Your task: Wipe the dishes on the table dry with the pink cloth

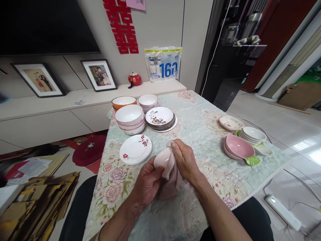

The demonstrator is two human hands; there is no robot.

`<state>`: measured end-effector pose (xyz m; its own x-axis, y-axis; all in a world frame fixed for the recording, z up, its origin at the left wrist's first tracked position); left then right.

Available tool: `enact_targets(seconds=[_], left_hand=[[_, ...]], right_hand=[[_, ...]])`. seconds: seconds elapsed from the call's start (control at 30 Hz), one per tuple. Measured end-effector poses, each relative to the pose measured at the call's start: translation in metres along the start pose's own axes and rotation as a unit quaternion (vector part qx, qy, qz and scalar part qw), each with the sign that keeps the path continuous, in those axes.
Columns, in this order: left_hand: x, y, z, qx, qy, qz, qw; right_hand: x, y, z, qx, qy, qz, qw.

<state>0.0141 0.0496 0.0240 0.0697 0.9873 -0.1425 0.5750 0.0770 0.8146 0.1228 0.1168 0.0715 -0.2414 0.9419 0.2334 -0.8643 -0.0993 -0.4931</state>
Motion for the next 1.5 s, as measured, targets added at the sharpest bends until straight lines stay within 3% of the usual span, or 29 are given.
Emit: enact_targets(seconds=[0.17,0.33,0.4,0.57,0.67,0.8,0.9,0.97,1.07,1.13,1.23,1.4,1.5], left_hand=[[0.0,-0.002,-0.001,-0.005,0.0,0.002,1.0],[0.006,-0.001,-0.011,-0.047,0.013,0.025,0.998],[0.008,0.0,-0.015,-0.068,0.022,0.028,0.997],[0.011,0.002,-0.017,-0.088,0.023,0.029,0.995],[0.012,0.0,-0.014,-0.086,0.026,0.019,0.996],[0.009,-0.006,-0.001,-0.086,-0.014,-0.017,0.996],[0.006,-0.003,0.007,-0.091,-0.057,-0.017,0.994],[0.004,0.003,0.01,-0.108,-0.088,0.003,0.99],[0.003,0.007,0.008,-0.148,-0.113,0.024,0.982],[0.003,0.005,0.005,-0.176,-0.111,0.008,0.978],[0.003,-0.001,0.004,-0.203,-0.108,-0.029,0.973],[0.002,-0.003,0.003,-0.203,-0.102,-0.043,0.973],[0.002,-0.007,0.001,-0.197,-0.08,-0.057,0.976]], right_hand=[[0.003,-0.002,-0.016,0.103,0.06,0.005,0.993],[0.004,0.0,-0.019,0.116,0.06,-0.032,0.991],[0.003,0.007,-0.019,0.154,0.073,-0.016,0.985],[-0.002,0.027,-0.027,0.357,0.195,0.071,0.911],[-0.003,0.024,-0.027,0.375,0.211,0.06,0.901],[-0.001,0.003,-0.024,0.279,0.154,-0.02,0.948],[-0.002,-0.016,-0.01,0.107,0.065,-0.095,0.988],[-0.006,-0.02,0.002,-0.005,0.015,-0.116,0.993],[-0.012,-0.006,0.024,-0.123,-0.069,-0.042,0.989],[-0.018,0.009,0.039,-0.18,-0.139,0.03,0.973],[-0.025,0.02,0.054,-0.217,-0.203,0.087,0.951],[-0.024,0.016,0.056,-0.192,-0.176,0.119,0.958],[-0.022,0.004,0.054,-0.2,-0.167,0.063,0.963]])
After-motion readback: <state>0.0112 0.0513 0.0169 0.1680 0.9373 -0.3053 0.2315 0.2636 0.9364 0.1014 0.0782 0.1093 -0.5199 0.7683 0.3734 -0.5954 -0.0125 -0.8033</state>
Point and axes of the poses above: each hand's wrist, its own x-axis towards the middle knuckle, its own y-axis out of the palm, z = x × y, the point moved 7 cm from there along x, towards the middle knuckle, and after that the axes turned 7 degrees about -x, right-handed, at the moved point
